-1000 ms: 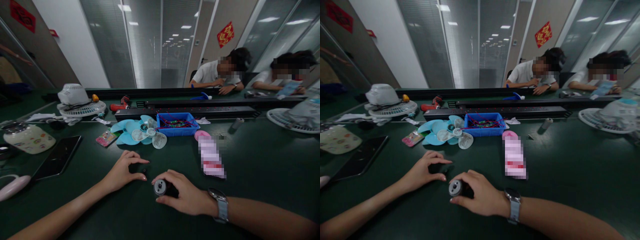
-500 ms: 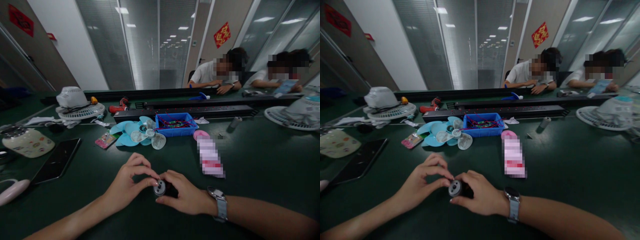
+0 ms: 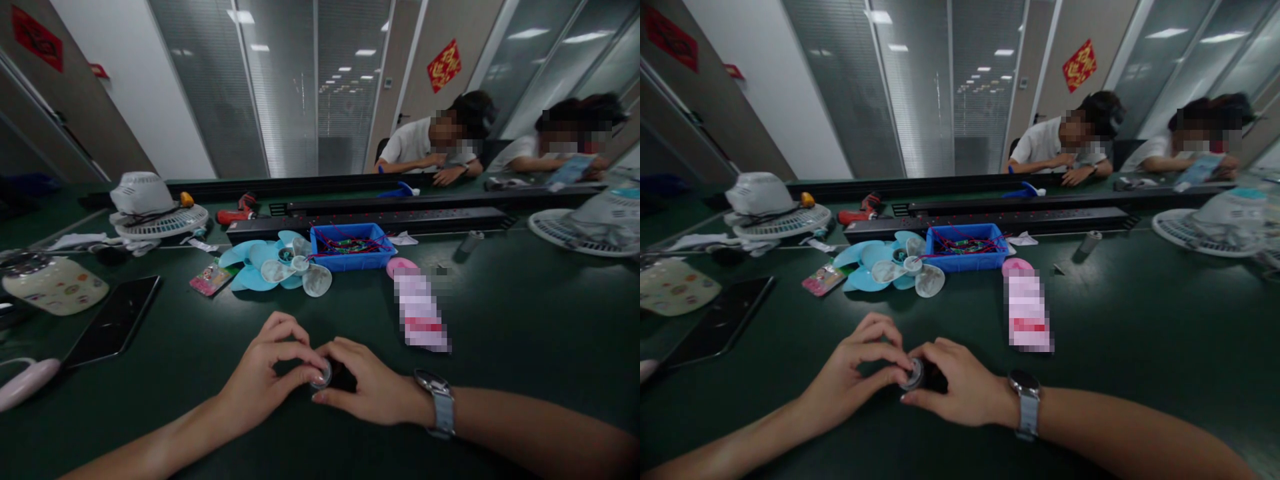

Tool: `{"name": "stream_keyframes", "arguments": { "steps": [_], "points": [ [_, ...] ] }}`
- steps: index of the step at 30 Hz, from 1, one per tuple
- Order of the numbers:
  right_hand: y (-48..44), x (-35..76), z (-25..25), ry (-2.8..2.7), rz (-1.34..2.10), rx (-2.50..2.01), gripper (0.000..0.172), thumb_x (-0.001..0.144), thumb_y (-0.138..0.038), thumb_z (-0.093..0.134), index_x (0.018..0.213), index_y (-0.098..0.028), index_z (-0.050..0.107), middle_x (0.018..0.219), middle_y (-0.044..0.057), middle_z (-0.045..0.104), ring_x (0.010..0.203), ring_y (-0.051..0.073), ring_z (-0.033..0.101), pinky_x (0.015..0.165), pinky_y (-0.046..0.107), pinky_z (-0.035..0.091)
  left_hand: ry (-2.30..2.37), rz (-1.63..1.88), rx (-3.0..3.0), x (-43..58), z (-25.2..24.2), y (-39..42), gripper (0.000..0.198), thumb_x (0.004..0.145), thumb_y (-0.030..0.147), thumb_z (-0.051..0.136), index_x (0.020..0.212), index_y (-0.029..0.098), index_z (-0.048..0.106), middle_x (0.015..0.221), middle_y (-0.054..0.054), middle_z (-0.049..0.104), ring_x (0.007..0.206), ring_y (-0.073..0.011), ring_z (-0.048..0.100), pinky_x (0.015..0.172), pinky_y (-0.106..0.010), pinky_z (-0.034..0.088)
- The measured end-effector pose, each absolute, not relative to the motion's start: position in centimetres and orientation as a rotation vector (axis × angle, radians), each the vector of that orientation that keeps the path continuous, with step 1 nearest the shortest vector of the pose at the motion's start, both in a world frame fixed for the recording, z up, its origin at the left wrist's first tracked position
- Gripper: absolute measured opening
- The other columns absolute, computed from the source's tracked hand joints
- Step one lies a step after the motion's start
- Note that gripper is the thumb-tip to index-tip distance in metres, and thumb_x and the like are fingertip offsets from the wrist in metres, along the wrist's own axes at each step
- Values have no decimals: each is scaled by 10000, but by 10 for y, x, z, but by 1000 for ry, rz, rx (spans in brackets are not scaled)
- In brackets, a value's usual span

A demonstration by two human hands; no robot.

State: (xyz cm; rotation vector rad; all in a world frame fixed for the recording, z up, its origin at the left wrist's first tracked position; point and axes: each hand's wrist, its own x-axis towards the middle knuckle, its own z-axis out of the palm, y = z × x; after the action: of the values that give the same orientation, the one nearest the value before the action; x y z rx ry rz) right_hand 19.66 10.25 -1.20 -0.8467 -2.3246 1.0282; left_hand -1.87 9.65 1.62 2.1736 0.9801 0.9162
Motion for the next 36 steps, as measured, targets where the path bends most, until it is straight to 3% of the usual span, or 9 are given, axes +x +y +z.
{"name": "stream_keyframes", "arguments": {
  "steps": [10,18,21,26,32,36],
  "points": [
    [102,197,-11,-2344,1013,-847,292,862,-420,672,1011,-190,575,919,24,584,818,164,534,712,288,421,1016,800,2162,-18,18,97,106,877,283,672,927,297,765,930,-41,605,967,-220,495,839,-357,455],
    [103,197,-14,-2329,1009,-832,308,858,-411,677,1027,-174,577,955,45,600,852,180,547,749,311,441,918,655,2209,-19,29,96,236,914,247,607,1110,330,706,1197,-48,559,1157,-246,443,993,-435,394],
    [102,197,-12,-2321,1036,-843,320,864,-401,670,1079,-180,583,978,52,610,864,184,552,758,315,448,1012,744,2170,-18,22,99,176,841,303,706,1015,284,721,1166,-55,561,1140,-257,453,975,-442,404],
    [102,196,-10,-2342,1027,-861,277,861,-425,671,971,-189,576,914,28,598,825,172,535,725,294,439,1053,820,2143,-16,20,100,106,808,292,742,731,222,719,1056,-48,599,1068,-244,492,922,-411,426],
    [103,197,-14,-2339,1008,-834,309,864,-423,670,1029,-180,574,960,48,603,847,178,542,754,310,443,924,676,2290,-17,33,101,113,872,206,658,877,262,756,1133,-46,609,1126,-242,462,958,-410,410],
    [103,197,-13,-2317,1024,-819,302,861,-418,673,1011,-174,578,937,43,600,824,172,542,727,302,442,951,787,2304,-16,29,100,119,827,235,720,933,277,752,1066,-43,649,1054,-239,493,898,-398,436]
  ]
}}
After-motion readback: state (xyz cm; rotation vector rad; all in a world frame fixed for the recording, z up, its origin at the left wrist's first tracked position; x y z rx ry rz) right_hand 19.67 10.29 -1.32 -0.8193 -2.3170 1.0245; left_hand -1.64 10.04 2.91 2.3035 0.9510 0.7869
